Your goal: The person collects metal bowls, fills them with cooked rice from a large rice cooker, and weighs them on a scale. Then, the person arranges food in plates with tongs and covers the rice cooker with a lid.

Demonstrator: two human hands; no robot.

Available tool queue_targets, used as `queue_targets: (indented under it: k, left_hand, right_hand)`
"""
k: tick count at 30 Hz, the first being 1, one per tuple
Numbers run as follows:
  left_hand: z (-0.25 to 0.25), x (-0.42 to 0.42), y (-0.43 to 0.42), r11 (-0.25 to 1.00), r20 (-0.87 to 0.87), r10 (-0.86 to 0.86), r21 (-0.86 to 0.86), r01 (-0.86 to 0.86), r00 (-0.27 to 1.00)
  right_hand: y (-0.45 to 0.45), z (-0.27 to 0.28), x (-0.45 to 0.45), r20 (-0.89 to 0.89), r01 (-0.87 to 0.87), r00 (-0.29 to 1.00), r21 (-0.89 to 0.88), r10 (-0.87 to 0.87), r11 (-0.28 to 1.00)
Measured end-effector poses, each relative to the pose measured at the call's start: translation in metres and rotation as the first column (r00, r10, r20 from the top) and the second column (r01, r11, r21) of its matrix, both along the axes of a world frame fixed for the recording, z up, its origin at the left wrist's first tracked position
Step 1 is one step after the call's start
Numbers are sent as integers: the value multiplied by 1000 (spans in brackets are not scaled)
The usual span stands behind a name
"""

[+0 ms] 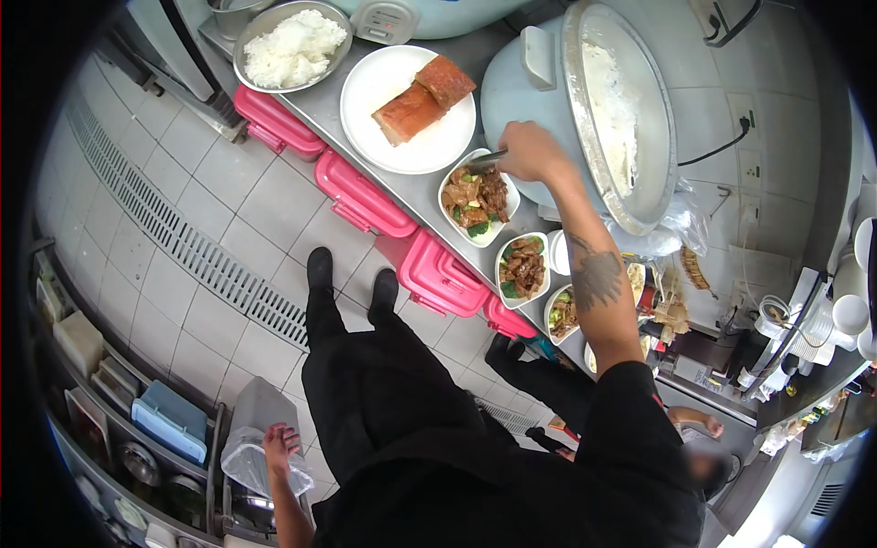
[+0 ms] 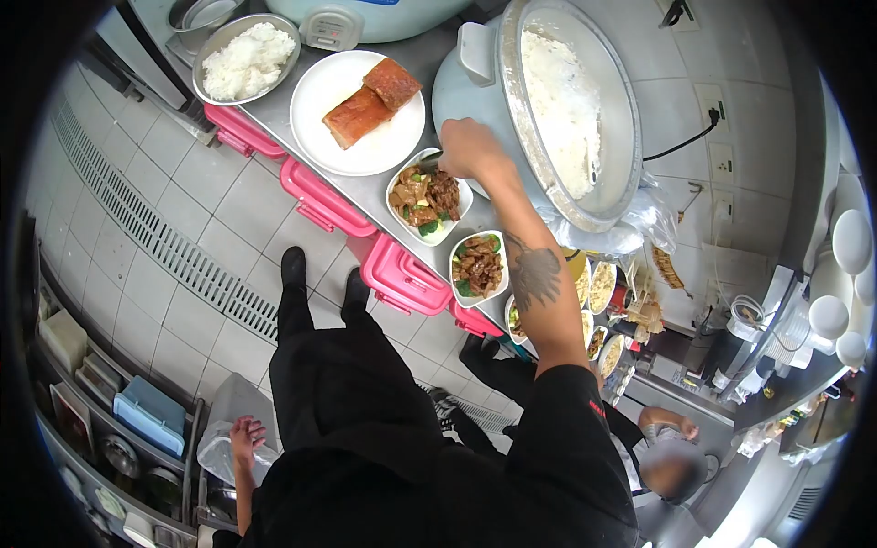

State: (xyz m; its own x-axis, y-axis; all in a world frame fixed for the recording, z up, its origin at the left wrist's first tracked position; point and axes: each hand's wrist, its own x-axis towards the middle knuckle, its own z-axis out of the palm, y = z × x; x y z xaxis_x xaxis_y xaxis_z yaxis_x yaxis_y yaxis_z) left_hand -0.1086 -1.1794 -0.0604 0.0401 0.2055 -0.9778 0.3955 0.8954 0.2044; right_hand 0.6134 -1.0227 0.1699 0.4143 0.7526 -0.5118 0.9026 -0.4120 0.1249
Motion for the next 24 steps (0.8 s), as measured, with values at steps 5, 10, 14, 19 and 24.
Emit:
queue_targets:
  k: [5, 10, 14, 19, 24]
  left_hand:
    - [1, 0, -3, 1000, 8, 31, 0, -31, 999]
    - [0, 6, -1, 1000, -37, 21, -20, -22, 999]
    - [-6, 10, 10, 1000, -32, 24, 1, -24, 999]
    - [-7, 42, 48, 991, 42, -7, 133, 1, 999]
    - [4, 63, 65, 984, 84, -40, 178, 24, 996]
  right_hand:
    - [-17, 39, -30, 188, 120, 973, 93, -136, 988]
    - [-50, 21, -37, 200, 30, 975, 306, -95, 952]
    - [-59, 0, -35, 158, 53, 980, 367, -118, 929]
    - [-60, -7, -34, 110, 91, 984, 358, -139, 929]
    - [-59, -12, -26, 92, 82, 989, 326, -118, 942]
